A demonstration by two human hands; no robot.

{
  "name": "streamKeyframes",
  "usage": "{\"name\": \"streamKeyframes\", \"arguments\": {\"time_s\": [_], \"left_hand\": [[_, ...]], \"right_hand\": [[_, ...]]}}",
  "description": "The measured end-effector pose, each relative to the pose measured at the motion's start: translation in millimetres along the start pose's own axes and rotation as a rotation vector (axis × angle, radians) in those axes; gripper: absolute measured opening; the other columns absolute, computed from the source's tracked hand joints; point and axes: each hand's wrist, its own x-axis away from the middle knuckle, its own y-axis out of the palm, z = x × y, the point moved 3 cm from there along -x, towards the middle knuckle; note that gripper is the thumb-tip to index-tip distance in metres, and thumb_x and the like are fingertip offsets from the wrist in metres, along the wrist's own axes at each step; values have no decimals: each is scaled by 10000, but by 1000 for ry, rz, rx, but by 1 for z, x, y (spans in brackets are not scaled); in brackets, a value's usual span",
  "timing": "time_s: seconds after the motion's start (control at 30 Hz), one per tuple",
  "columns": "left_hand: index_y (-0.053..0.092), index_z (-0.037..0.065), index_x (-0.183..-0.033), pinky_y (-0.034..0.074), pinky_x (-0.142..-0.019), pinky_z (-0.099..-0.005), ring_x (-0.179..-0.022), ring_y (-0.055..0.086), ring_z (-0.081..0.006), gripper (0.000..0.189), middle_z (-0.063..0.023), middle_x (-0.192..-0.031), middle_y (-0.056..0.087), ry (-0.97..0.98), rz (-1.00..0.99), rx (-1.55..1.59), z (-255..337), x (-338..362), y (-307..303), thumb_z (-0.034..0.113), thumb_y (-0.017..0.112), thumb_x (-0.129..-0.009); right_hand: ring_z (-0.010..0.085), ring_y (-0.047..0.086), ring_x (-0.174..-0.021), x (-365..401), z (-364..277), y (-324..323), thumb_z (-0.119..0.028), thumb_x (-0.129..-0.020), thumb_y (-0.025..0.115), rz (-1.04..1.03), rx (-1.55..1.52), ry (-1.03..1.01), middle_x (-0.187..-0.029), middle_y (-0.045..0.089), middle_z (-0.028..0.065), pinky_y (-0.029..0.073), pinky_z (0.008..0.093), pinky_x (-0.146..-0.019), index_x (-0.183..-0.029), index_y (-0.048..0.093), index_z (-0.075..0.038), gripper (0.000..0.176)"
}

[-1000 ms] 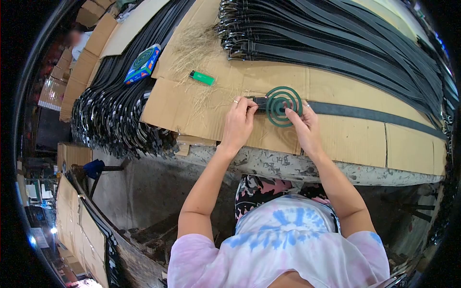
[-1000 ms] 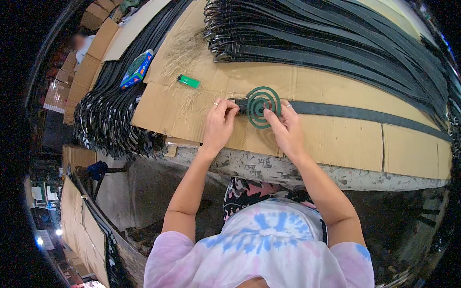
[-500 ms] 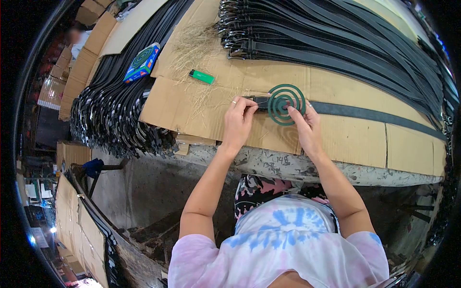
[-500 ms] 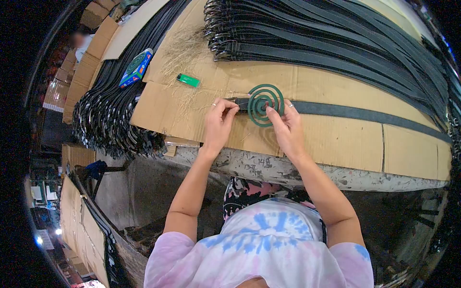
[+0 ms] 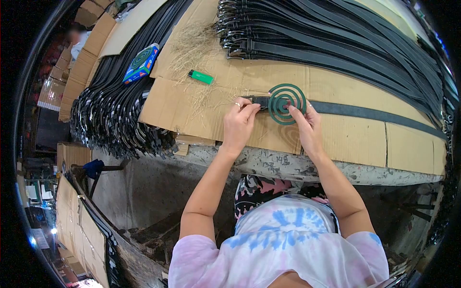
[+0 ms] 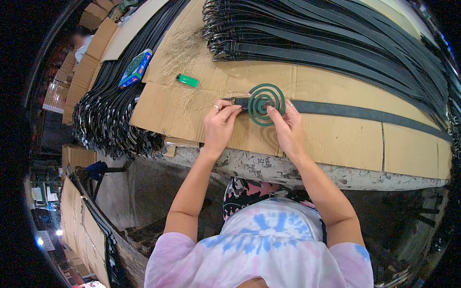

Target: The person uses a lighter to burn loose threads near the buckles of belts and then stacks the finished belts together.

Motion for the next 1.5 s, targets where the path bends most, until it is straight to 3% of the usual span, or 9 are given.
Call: {"name": "streamKeyframes", "arguments": {"time_s": [0.13,0.2,0.33,0.7,0.83,1.0,1.13,1.2,1.5], "left_hand": [[658,-4,-861,472,-595,-315,-704,606,-215,63,-102,-824,617,41,18,-10,-3,-1,2,-10,687,-806],[638,-9,-866,480,-604,-307,-713,616,-203,46,-101,-833,627,-119,11,141,-10,0,2,-9,666,-829],[622,-8,-864,486,-615,-343,-712,620,-255,40,-117,-822,623,-205,-8,165,-11,1,0,4,652,-840],[663,-17,-930,488,-631,-277,-694,629,-146,79,-95,-784,655,-350,-44,215,-13,1,-3,40,626,-889],[664,-17,-928,486,-629,-273,-692,624,-137,82,-91,-782,656,-354,-48,206,-11,1,-4,45,624,-893],[663,-17,-916,489,-626,-278,-689,624,-145,80,-89,-785,658,-321,-34,185,-13,1,-3,51,628,-893],[662,-16,-912,490,-623,-284,-686,624,-149,78,-89,-788,657,-335,-35,179,-13,1,-2,51,629,-891],[646,-1,-865,484,-633,-342,-707,634,-247,50,-121,-800,656,-345,-22,204,-11,0,-3,48,638,-870],[636,-7,-861,480,-644,-350,-723,630,-253,61,-126,-810,649,-329,-28,182,-9,-2,-3,53,636,-875]], "right_hand": [[103,490,-916,0,0,0,-85,-947,568,-1,-3,5,-970,550,27,412,255,-800,-1025,655,22,158],[106,492,-914,0,0,0,-81,-941,566,-7,-9,11,-970,548,29,411,258,-803,-1026,651,25,159],[104,500,-902,0,-1,0,-73,-932,572,-34,80,-69,-993,542,38,413,251,-792,-1018,648,33,156],[159,583,-945,5,-17,17,-85,-898,593,-157,341,-105,-1082,551,100,556,295,-688,-1014,660,43,186],[199,588,-942,2,-11,19,-101,-887,604,-148,319,-82,-1073,561,117,543,306,-699,-1000,668,32,186],[296,577,-957,0,-8,19,-118,-860,615,-152,401,-156,-1027,592,164,462,379,-824,-980,665,27,195],[308,575,-957,0,-8,21,-120,-855,614,-150,373,-149,-1014,599,169,439,393,-855,-974,665,25,194],[310,577,-942,0,-6,21,-116,-848,616,-141,379,-151,-1010,600,168,441,393,-845,-969,665,25,191],[305,572,-950,0,-4,19,-101,-840,615,-164,392,-169,-1004,592,167,453,384,-819,-956,652,38,185]]}}
